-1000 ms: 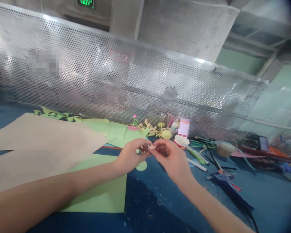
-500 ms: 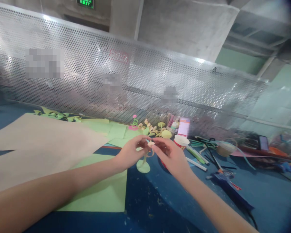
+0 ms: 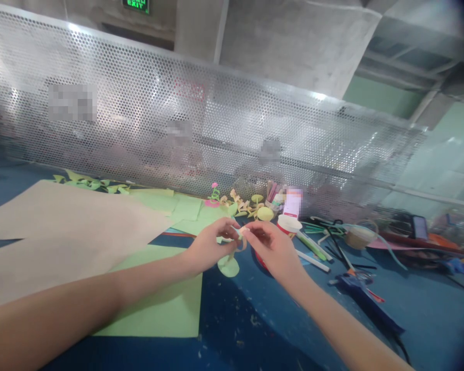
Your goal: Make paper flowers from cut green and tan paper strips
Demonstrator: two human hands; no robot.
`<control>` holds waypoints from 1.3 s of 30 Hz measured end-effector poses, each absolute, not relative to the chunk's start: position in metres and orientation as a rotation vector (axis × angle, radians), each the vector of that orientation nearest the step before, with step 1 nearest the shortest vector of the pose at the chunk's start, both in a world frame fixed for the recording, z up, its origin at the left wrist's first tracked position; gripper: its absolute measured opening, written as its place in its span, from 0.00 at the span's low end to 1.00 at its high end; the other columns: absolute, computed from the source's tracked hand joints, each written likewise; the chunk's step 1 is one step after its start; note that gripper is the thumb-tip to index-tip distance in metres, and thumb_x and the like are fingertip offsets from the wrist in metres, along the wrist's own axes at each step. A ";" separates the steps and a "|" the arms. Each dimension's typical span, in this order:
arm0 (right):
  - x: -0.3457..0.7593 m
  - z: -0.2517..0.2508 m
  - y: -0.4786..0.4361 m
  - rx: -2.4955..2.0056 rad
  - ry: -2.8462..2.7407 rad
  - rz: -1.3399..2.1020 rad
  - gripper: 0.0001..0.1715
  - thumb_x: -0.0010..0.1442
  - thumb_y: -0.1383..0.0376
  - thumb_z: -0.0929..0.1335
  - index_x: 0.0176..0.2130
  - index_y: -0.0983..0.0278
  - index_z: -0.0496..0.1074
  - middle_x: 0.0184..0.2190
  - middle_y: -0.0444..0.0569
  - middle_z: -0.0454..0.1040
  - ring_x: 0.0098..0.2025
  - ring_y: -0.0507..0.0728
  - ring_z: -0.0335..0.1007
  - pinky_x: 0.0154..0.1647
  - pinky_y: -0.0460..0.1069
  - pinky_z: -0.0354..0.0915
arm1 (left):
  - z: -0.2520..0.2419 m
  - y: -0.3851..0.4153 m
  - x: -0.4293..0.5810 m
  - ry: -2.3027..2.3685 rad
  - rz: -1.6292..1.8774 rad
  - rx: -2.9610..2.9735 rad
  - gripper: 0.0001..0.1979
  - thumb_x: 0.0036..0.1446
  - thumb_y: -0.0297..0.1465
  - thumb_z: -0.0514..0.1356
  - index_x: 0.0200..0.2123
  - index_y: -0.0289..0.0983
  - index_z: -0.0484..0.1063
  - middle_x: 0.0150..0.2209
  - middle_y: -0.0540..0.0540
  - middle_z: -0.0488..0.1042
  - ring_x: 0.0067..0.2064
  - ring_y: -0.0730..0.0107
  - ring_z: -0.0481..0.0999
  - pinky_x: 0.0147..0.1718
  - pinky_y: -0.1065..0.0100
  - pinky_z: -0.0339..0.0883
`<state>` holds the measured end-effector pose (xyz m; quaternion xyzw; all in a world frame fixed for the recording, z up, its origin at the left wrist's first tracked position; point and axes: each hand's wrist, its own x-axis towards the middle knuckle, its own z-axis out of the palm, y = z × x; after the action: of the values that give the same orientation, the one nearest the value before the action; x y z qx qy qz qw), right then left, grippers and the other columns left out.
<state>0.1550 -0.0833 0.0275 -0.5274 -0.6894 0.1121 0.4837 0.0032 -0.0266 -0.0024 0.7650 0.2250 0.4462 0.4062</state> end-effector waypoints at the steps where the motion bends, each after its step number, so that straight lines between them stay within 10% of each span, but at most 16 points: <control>1: 0.155 0.027 -0.083 -1.284 -1.678 0.277 0.13 0.55 0.57 0.64 0.35 0.63 0.70 0.33 0.48 0.73 0.34 0.55 0.70 0.36 0.49 0.66 | -0.003 -0.027 0.003 0.566 1.126 1.930 0.12 0.51 0.30 0.57 0.41 0.39 0.63 0.30 0.51 0.72 0.36 0.71 0.72 0.42 0.65 0.63; 34: 0.151 0.014 -0.085 -1.227 -1.664 0.108 0.22 0.52 0.62 0.67 0.47 0.58 0.60 0.37 0.48 0.64 0.29 0.51 0.65 0.30 0.48 0.66 | -0.006 -0.017 0.004 0.575 1.122 1.832 0.16 0.49 0.30 0.59 0.43 0.38 0.67 0.31 0.50 0.70 0.34 0.71 0.71 0.38 0.66 0.66; 39: 0.151 0.019 -0.089 -1.230 -1.746 0.067 0.08 0.56 0.64 0.63 0.39 0.60 0.67 0.37 0.48 0.65 0.31 0.52 0.66 0.35 0.49 0.67 | -0.008 -0.021 0.005 0.572 1.108 1.824 0.14 0.50 0.31 0.58 0.42 0.37 0.67 0.31 0.49 0.70 0.34 0.71 0.70 0.38 0.66 0.66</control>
<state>0.1510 -0.0885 0.0188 -0.5046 -0.7160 0.0273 0.4815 0.0045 -0.0209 -0.0076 0.7375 0.2311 0.4478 0.4496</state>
